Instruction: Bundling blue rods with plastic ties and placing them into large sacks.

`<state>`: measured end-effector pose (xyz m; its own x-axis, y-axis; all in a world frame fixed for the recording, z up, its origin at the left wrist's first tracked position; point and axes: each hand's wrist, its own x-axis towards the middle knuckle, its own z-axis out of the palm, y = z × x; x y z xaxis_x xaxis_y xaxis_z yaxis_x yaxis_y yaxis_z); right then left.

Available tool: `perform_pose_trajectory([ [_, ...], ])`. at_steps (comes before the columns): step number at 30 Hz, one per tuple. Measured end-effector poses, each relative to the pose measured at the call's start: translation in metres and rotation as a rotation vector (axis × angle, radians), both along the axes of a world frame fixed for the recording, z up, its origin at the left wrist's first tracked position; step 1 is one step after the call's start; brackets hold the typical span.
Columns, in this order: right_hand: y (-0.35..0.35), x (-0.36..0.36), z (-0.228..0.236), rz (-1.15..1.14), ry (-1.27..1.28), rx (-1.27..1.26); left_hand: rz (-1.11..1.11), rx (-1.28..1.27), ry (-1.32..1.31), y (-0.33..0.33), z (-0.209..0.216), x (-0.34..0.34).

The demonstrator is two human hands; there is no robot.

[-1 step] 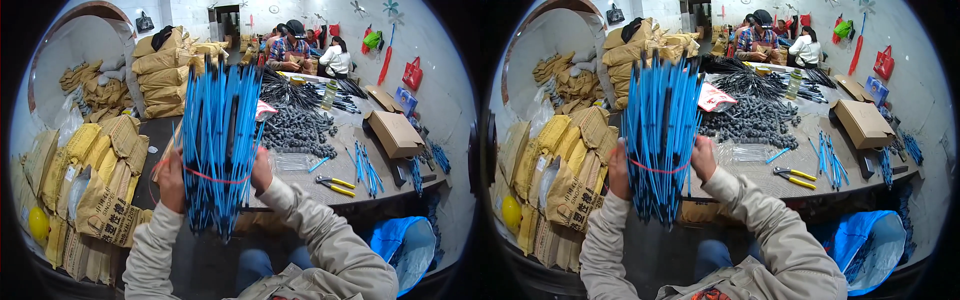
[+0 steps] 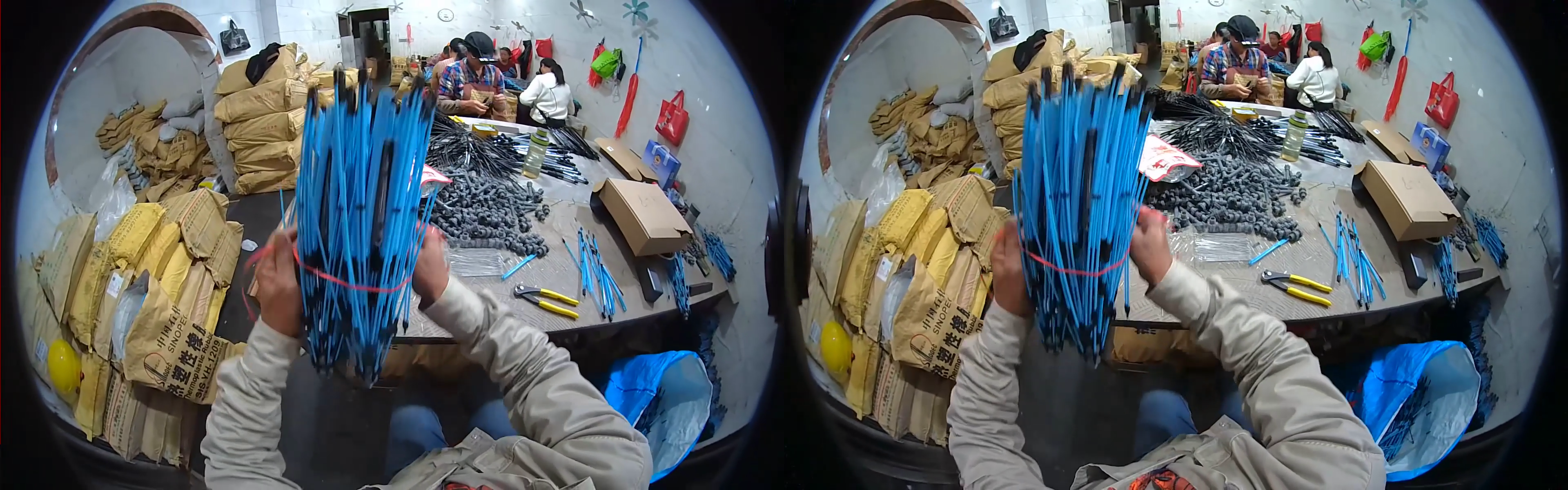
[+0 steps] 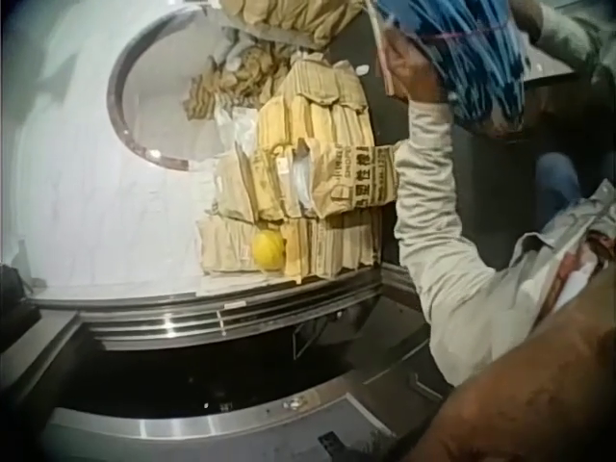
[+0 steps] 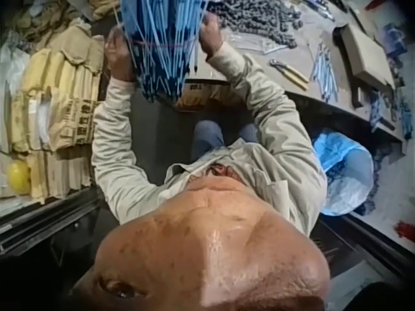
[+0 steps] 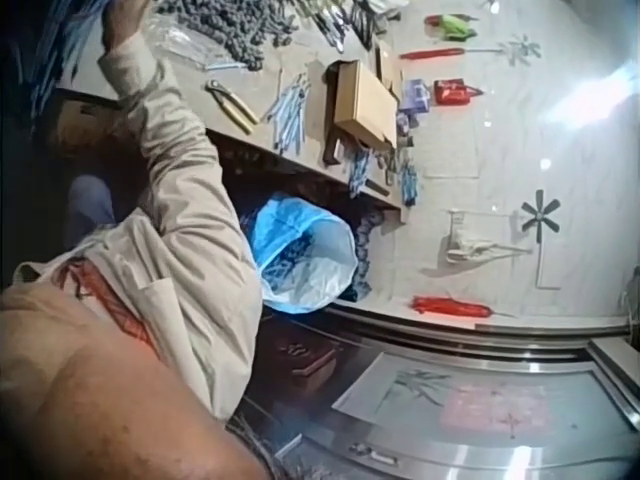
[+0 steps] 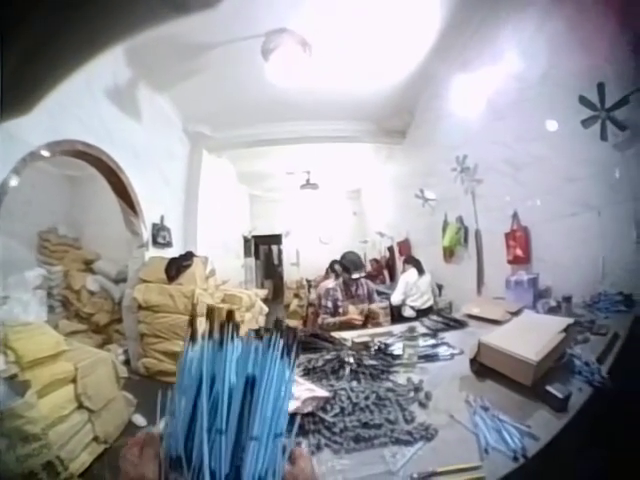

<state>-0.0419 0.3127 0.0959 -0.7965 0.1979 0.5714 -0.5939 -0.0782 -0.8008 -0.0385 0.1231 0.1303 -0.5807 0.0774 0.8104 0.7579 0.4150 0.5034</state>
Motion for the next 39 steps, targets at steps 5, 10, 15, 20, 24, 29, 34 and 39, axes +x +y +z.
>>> perform_pose_trajectory([
  [5,0.036,-0.012,0.052,-0.178,0.131,0.101,0.15,-0.205,0.256,0.02,0.024,-0.043],
  [10,0.068,-0.025,0.019,-0.466,0.197,0.291,-0.397,0.271,-0.164,0.059,0.0,-0.07],
  [15,0.073,-0.042,-0.066,-0.489,0.288,0.233,-0.449,0.439,-0.384,0.064,-0.12,-0.094],
  [20,0.086,-0.04,-0.076,-0.278,0.17,0.067,0.272,-0.214,0.254,0.062,-0.143,-0.087],
  [24,0.076,-0.055,-0.113,-0.379,0.152,-0.159,-0.01,0.369,-0.102,0.074,-0.146,-0.071],
  [29,0.08,-0.041,-0.101,-0.067,0.05,-0.401,-0.06,0.343,-0.09,0.066,-0.157,-0.081],
  [34,0.076,-0.05,-0.066,-0.411,0.055,-0.059,-0.178,0.306,-0.087,0.054,-0.141,-0.128],
  [39,0.09,-0.074,-0.052,-0.465,0.176,0.06,-0.348,0.273,-0.085,0.05,-0.147,-0.156],
])
